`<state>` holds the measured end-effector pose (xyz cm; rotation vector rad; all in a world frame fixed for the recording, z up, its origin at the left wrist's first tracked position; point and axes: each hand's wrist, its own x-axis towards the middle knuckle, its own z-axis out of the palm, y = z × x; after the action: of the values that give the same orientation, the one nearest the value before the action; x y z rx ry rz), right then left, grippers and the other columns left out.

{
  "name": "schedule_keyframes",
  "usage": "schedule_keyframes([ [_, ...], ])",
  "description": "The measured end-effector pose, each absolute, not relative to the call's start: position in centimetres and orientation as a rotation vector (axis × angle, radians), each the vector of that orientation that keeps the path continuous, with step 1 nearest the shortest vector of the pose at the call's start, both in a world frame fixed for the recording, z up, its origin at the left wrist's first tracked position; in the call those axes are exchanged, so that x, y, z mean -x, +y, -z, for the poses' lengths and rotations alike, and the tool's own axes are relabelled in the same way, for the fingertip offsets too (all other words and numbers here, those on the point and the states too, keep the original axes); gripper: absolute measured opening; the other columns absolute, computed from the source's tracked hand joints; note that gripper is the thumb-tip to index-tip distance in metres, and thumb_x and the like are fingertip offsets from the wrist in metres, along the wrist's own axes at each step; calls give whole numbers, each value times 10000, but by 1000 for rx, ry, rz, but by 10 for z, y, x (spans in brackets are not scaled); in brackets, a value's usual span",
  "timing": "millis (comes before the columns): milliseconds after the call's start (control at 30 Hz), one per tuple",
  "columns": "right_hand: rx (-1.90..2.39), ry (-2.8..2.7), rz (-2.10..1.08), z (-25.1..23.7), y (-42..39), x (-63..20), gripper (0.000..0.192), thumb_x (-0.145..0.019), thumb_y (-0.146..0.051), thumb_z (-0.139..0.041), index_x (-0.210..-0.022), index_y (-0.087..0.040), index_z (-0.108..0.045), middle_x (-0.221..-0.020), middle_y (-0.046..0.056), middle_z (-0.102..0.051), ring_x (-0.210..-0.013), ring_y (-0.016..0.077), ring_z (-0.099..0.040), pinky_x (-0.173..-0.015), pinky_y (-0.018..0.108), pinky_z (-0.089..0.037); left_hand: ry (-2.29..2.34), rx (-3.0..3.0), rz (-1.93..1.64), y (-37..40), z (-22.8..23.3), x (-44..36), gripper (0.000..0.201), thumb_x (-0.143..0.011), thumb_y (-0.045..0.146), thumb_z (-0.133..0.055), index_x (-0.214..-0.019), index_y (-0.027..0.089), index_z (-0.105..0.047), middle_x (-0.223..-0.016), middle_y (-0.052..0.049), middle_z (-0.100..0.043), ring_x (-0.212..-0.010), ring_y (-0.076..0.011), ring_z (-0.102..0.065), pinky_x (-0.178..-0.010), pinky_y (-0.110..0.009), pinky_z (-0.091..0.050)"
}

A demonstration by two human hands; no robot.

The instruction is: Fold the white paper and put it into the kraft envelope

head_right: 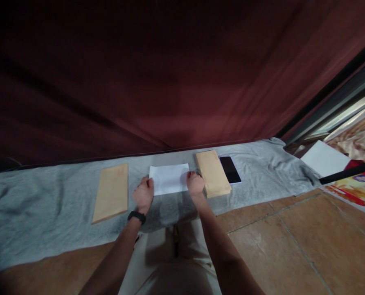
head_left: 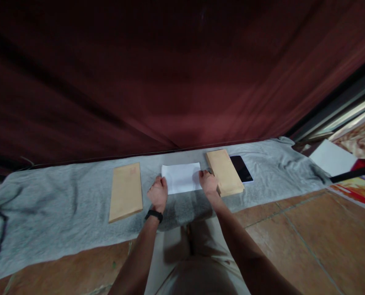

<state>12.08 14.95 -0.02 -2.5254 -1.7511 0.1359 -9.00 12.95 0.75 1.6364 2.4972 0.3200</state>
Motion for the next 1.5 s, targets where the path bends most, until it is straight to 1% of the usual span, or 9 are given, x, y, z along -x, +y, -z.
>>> schedule_keyframes([
  [233, 2492, -1694, -170, 1, 150, -121, 410, -1058, -378, -448, -978, -113, -751, -879, 186, -782, -883, 241, -779, -769, 276, -550, 2494, -1646, -296, 131, -9, 90, 383, -1049, 421, -386, -1180, 203, -673, -934, -128, -779, -846, -252, -743, -703, -299, -468],
  [433, 2481, -1687, -186, 3, 150, -122, 402, -1058, -378, -443, -996, -123, -749, -884, 177, -782, -886, 248, -777, -771, 289, -550, 2516, -1682, -277, 131, -7, 89, 383, -1056, 423, -362, -1186, 224, -663, -910, -120, -777, -840, -269, -748, -689, -311, -471],
  [567, 2471, -1698, -193, 2, 150, -123, 407, -1056, -384, -453, -1001, -109, -748, -877, 188, -779, -879, 251, -778, -761, 286, -549, 2495, -1701, -252, 131, -8, 89, 383, -1057, 416, -367, -1184, 203, -659, -905, -126, -771, -854, -261, -747, -691, -302, -468],
  [700, 2472, -1702, -183, 2, 149, -121, 408, -1066, -371, -432, -1001, -125, -751, -893, 180, -783, -877, 258, -780, -766, 308, -561, 2497, -1698, -233, 131, -8, 89, 380, -1056, 415, -366, -1190, 205, -653, -899, -121, -768, -839, -254, -743, -687, -300, -467],
  [800, 2470, -1707, -175, 1, 148, -120, 404, -1067, -363, -432, -1025, -113, -746, -898, 192, -781, -878, 261, -781, -771, 314, -567, 2489, -1708, -227, 132, -8, 90, 380, -1057, 417, -359, -1180, 205, -649, -886, -117, -765, -821, -251, -741, -679, -297, -465],
  [1167, 2479, -1699, -150, 0, 144, -119, 408, -1069, -335, -413, -1015, -83, -730, -869, 218, -770, -869, 281, -779, -777, 347, -572, 2466, -1669, -201, 133, -13, 86, 364, -1062, 387, -362, -1220, 188, -623, -917, -128, -768, -868, -254, -747, -708, -297, -468],
  [1400, 2501, -1701, -92, -2, 140, -115, 359, -1064, -327, -410, -1144, -109, -684, -885, 189, -771, -848, 289, -776, -742, 352, -566, 2436, -1726, -194, 133, -10, 85, 372, -1067, 354, -346, -1276, 168, -590, -939, -146, -763, -879, -249, -751, -723, -297, -490],
  [1500, 2488, -1709, -67, -1, 136, -112, 353, -1058, -310, -415, -1228, -90, -632, -888, 187, -762, -832, 271, -768, -734, 328, -550, 2446, -1740, -197, 133, -9, 86, 365, -1066, 357, -347, -1255, 168, -595, -929, -143, -764, -886, -250, -752, -728, -298, -498],
])
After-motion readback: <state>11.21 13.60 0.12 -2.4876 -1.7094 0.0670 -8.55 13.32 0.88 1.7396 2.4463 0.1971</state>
